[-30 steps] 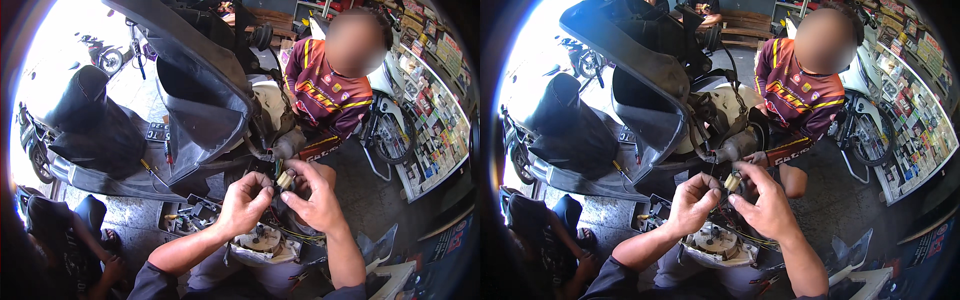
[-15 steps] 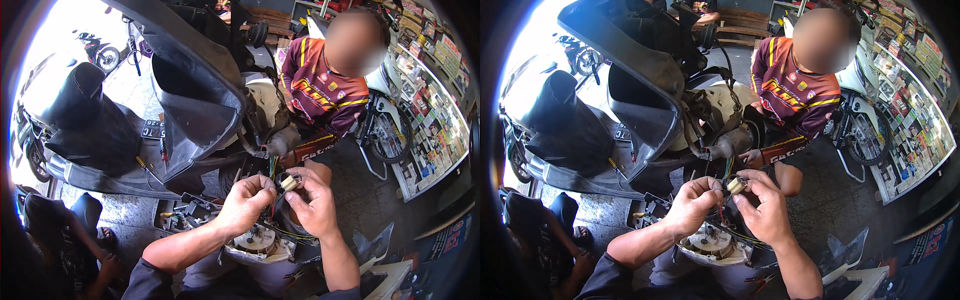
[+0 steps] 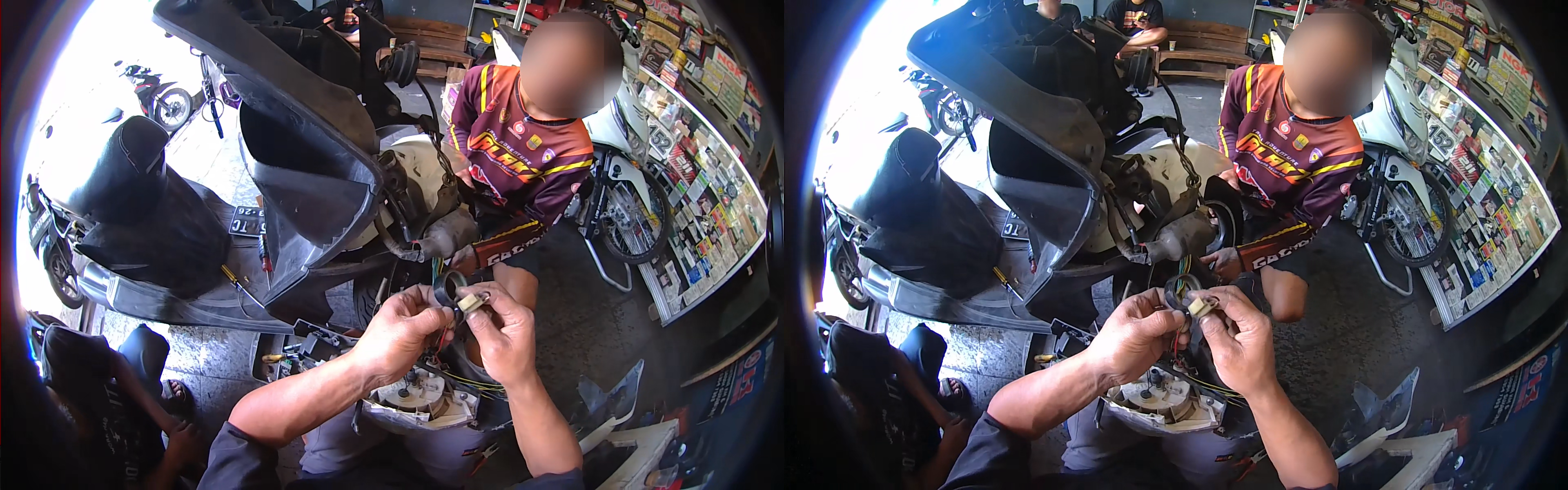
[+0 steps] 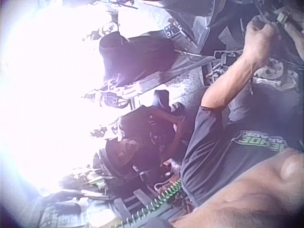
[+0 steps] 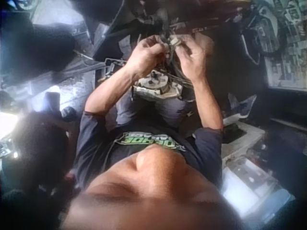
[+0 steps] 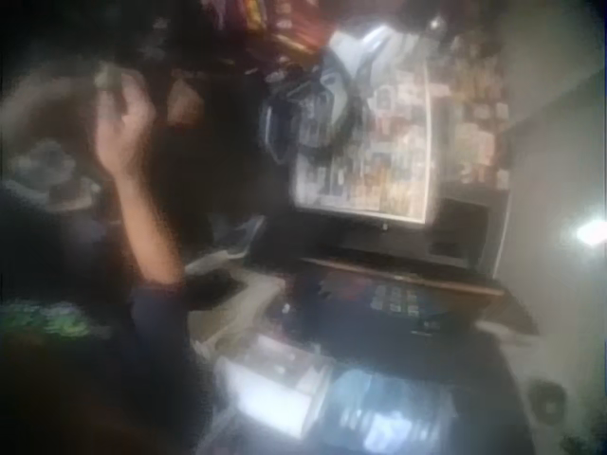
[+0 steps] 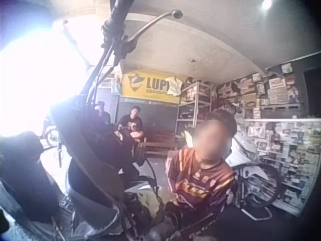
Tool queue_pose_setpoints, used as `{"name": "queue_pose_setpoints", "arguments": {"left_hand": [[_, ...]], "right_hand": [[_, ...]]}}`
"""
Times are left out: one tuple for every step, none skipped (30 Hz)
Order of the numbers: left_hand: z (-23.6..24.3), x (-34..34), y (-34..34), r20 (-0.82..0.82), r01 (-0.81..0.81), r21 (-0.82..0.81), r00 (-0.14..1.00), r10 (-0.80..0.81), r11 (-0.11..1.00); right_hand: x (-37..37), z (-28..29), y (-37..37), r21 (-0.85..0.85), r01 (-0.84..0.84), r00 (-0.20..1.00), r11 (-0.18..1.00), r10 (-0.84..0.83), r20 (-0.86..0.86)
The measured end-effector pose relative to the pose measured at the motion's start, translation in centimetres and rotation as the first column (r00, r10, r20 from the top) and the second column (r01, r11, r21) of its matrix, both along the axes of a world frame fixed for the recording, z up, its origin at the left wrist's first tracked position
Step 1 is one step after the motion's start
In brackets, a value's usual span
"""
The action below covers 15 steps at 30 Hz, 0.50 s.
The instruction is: The person repairs electrical wiring on a motorcycle by hand, using pliers and scissors to strip and connect wires within the headlight assembly.
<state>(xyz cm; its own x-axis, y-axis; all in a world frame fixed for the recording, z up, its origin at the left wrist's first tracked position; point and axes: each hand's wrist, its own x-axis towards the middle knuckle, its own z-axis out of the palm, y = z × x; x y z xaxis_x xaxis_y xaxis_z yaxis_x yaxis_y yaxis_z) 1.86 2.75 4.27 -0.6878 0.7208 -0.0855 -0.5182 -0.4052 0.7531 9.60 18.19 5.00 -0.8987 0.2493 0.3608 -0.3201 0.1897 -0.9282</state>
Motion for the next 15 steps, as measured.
{"name": "queue_pose_setpoints", "arguments": {"left_hand": [[0.1, -0.1, 0.1, -0.007, -0.011, 0.001, 1.0, 0.011, 1.0], [0.1, -0.1, 0.1, -0.025, 0.013, -0.003, 1.0, -0.013, 1.0], [0.3, -0.2, 0.1, -0.046, 0.038, -0.007, 0.998, -0.039, 0.999], [0.4, -0.3, 0.1, -0.068, 0.064, -0.012, 0.996, -0.064, 0.998], [0.3, -0.3, 0.2, -0.098, 0.066, -0.003, 0.993, -0.066, 0.998], [0.1, -0.4, 0.2, -0.132, 0.067, 0.003, 0.989, -0.066, 0.998], [0.0, -0.4, 0.2, -0.165, 0.069, 0.01, 0.984, -0.067, 0.998], [-0.1, -0.5, 0.2, -0.188, 0.049, 0.023, 0.981, -0.044, 0.999], [-0.3, -0.5, 0.2, -0.211, 0.029, 0.036, 0.977, -0.021, 0.999], [-0.5, -0.7, 0.1, -0.234, 0.01, 0.051, 0.972, 0.002, 0.999], [-1.5, -1.2, 0.0, -0.259, 0.058, 0.063, 0.965, -0.04, 0.996], [-1.4, -1.2, -0.1, -0.282, 0.075, 0.068, 0.958, -0.053, 0.995], [-1.1, -1.3, -0.2, -0.304, 0.091, 0.072, 0.95, -0.065, 0.993], [-0.9, -1.4, -0.3, -0.326, 0.107, 0.077, 0.942, -0.077, 0.991], [-0.9, -1.6, -0.5, -0.361, 0.141, 0.066, 0.926, -0.108, 0.988]], "right_hand": [[0.1, 0.3, 0.0, -0.007, -0.01, 1.0, 1.0, 0.01, 0.022], [0.4, 0.7, -0.2, -0.079, -0.054, 0.998, 0.995, 0.055, 0.003], [0.6, 1.1, -0.6, -0.15, -0.099, 0.995, 0.984, 0.097, -0.023], [0.7, 1.3, -0.7, -0.219, -0.145, 0.989, 0.965, 0.137, -0.052], [0.5, 0.4, 0.0, -0.142, -0.128, 0.99, 0.982, 0.119, -0.071], [0.6, 0.4, 0.0, -0.14, -0.084, 0.996, 0.987, 0.078, -0.049], [0.7, 0.4, 0.0, -0.137, -0.041, 0.999, 0.99, 0.037, -0.027], [0.8, 0.4, 0.0, -0.133, 0.003, 1.0, 0.991, -0.004, -0.005], [0.6, 0.2, -0.1, -0.146, 0.021, 1.0, 0.989, -0.023, -0.007], [0.5, 0.5, -0.3, -0.177, 0.012, 1.0, 0.984, -0.012, -0.001], [0.5, 0.8, -0.4, -0.209, 0.002, 1.0, 0.978, -0.001, 0.005], [0.6, 1.0, -0.5, -0.241, -0.007, 1.0, 0.971, 0.011, 0.014], [0.6, 0.9, -0.3, -0.281, -0.017, 0.999, 0.96, 0.029, 0.038], [0.7, 0.8, 0.0, -0.32, -0.026, 0.997, 0.947, 0.048, 0.061], [0.7, 0.7, 0.2, -0.359, -0.035, 0.994, 0.933, 0.07, 0.084]]}}
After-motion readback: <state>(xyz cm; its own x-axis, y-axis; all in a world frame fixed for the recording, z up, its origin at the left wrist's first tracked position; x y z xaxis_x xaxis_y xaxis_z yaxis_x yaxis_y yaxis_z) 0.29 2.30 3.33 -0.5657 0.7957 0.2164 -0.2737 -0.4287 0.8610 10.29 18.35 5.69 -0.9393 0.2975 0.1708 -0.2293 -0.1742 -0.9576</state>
